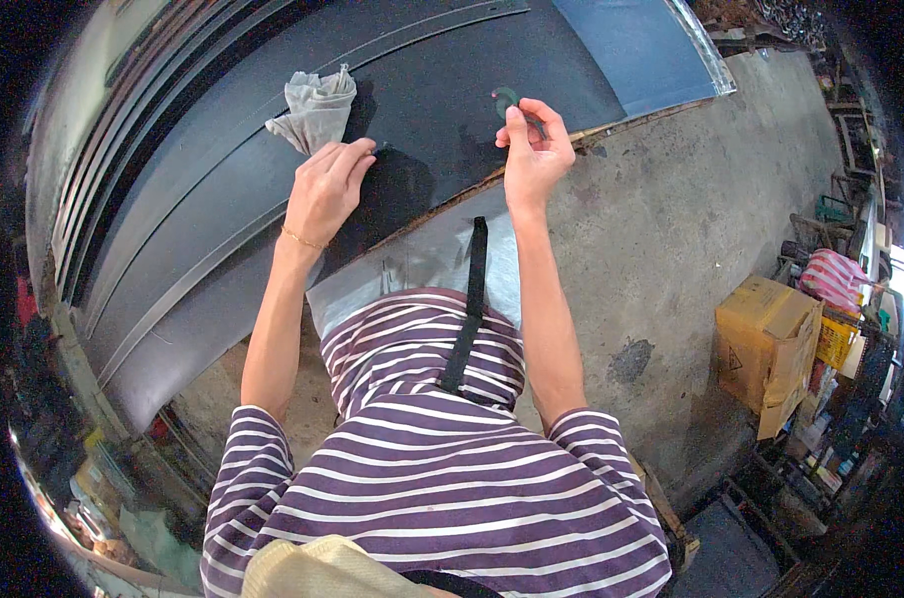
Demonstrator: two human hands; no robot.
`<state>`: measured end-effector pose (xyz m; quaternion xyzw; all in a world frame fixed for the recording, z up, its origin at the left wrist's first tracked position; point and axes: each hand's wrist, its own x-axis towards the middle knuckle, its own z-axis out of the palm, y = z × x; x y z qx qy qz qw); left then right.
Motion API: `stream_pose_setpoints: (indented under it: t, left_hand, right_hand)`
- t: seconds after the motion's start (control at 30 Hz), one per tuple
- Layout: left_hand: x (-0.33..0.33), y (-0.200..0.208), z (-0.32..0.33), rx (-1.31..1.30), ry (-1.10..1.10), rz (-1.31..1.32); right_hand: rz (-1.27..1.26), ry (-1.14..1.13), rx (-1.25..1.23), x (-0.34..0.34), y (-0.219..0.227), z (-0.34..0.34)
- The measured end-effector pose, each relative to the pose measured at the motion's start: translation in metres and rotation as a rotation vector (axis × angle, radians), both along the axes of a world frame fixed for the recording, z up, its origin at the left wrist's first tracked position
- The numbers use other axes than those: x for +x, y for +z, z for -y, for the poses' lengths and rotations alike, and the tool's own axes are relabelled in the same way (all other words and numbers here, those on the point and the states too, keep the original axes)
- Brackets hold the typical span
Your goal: Applying edge paint to the sides of leather belts using a small applicator and wiping excess with a cloth.
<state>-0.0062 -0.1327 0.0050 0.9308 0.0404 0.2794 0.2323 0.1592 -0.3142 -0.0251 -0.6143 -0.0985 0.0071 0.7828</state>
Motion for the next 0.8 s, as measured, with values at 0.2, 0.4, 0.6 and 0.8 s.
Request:
stream_pose_setpoints:
  t: [0.2, 0.4, 0.6, 0.8]
  left_hand:
    - [0.007, 0.003, -0.009, -0.032, 0.037, -0.071]
    - [0.014, 0.0, -0.033, -0.565, -0.114, -0.423]
    - [0.007, -0.003, -0.013, -0.292, -0.1, -0.283]
    - [0.01, 0.001, -0.022, -0.199, -0.207, -0.366]
  right_hand:
    - [-0.026, -0.021, -0.004, 0.001, 0.0, 0.001]
    - [-0.149, -0.044, 0.131, 0.006, 0.001, 0.003]
    - [-0.173, -0.024, 0.184, 0.006, 0.0, 0.004]
    - [-0.161, 0.001, 0.185, 0.007, -0.001, 0.006]
